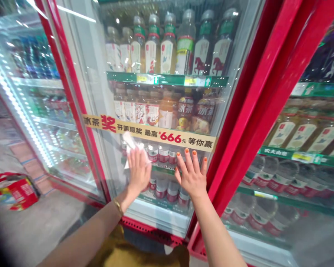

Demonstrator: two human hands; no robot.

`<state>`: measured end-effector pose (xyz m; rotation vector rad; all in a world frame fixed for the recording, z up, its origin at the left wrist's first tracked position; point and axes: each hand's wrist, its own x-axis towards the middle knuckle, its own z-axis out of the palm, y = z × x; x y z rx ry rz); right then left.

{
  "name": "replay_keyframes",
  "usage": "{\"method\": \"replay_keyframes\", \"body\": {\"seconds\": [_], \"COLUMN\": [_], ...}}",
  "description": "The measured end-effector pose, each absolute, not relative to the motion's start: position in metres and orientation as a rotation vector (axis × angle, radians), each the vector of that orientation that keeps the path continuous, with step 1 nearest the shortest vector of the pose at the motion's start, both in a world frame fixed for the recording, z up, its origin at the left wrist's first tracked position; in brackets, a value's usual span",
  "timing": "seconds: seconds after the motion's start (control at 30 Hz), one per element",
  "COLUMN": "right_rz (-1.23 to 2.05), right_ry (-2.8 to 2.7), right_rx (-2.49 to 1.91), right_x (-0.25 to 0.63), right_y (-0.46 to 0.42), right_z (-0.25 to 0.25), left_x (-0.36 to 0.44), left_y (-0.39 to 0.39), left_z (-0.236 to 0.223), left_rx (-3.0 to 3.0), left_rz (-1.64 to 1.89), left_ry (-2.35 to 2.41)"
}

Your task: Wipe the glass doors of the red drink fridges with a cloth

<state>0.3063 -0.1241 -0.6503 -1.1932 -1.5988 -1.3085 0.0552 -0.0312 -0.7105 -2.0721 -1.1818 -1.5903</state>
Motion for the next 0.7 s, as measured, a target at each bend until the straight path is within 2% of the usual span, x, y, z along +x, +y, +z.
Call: {"method": "replay_keyframes", "body": {"seconds": [0.17, 0.33, 0.43, 0.53, 0.63, 0.7], "right_rz": [-1.255, -1.032, -0.757, -0.321, 0.121, 0.221], "right_ry": [-1.616, -1.644, -1.618, -1.620, -1.509, -1.368], "right_rx": [-1.211, -1.294, -1.315, -1.234, -1.078, -1.052], "right_x": [0.307, 0.299, 0.282, 0.256, 0.228, 0.215], "right_y": [-0.125, -0.129, -0.139, -0.155, -0.169, -0.174], "right_z": [-0.651, -0.652, -0.657, -0.666, -0.676, -0.678], "left_x": [0.100, 0.101, 0.115, 0.132, 0.142, 0.144], "left_y": [-0.066, -0.104, -0.128, -0.150, -0.171, -0.185], "left_z": [-0.716, -0.722, -0.715, -0.699, -0.680, -0.666], "left_rx": [-2.484, -2.657, -2.677, -2.748, -2.943, -3.103], "left_rz": [-1.666, -2.013, -2.356, -2.687, -2.899, -2.966], "left_ry": [-0.907, -0.934, -1.053, -1.152, -1.132, -1.080]}}
